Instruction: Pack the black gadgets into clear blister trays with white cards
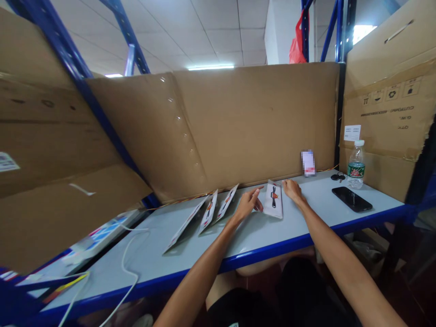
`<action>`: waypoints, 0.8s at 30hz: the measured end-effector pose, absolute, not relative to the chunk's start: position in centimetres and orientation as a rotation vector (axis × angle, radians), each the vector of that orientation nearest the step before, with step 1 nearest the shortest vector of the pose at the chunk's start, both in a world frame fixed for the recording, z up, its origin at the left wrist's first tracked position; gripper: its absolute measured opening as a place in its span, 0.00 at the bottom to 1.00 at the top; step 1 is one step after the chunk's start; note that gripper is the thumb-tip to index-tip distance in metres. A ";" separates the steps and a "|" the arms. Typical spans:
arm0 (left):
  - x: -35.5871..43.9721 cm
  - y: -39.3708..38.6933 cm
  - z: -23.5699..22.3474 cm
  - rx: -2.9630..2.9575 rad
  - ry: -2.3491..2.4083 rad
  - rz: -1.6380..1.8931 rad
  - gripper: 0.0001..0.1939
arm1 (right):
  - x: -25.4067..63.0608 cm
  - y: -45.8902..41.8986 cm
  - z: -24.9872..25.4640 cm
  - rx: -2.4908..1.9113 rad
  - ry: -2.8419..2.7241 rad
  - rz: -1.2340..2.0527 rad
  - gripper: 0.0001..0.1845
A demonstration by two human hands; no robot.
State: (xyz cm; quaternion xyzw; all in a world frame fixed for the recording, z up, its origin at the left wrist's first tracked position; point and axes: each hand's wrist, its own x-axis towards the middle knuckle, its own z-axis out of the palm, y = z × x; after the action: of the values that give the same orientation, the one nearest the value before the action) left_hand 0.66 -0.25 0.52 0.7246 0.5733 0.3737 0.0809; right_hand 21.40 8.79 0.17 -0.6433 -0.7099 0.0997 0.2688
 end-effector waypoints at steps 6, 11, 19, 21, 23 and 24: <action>0.1 -0.5 0.7 2.155 1.820 1.137 0.25 | 22.9 9.6 0.6 -1.799 -1.875 0.310 0.27; 0.1 -0.6 0.5 2.209 1.962 0.965 0.18 | 22.5 9.3 0.5 -1.806 -1.935 0.319 0.24; 0.6 -0.6 0.6 2.257 2.217 0.807 0.17 | 21.9 8.9 0.4 -1.821 -1.995 0.292 0.22; -0.1 -0.6 0.8 2.197 2.377 0.830 0.18 | 22.0 9.0 0.5 -1.827 -2.004 0.286 0.23; -1.1 -0.5 0.8 2.092 2.545 0.817 0.20 | 22.0 8.9 0.6 -1.816 -2.028 0.278 0.23; -1.6 -0.5 0.7 2.034 2.613 0.789 0.21 | 21.9 8.8 0.6 -1.801 -2.050 0.277 0.23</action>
State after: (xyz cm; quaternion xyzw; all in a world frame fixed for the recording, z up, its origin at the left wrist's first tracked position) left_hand -1.62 -0.47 0.65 0.5924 0.7611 0.2298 -0.1305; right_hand 21.94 8.83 0.63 -0.6436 -0.7325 0.0991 0.1983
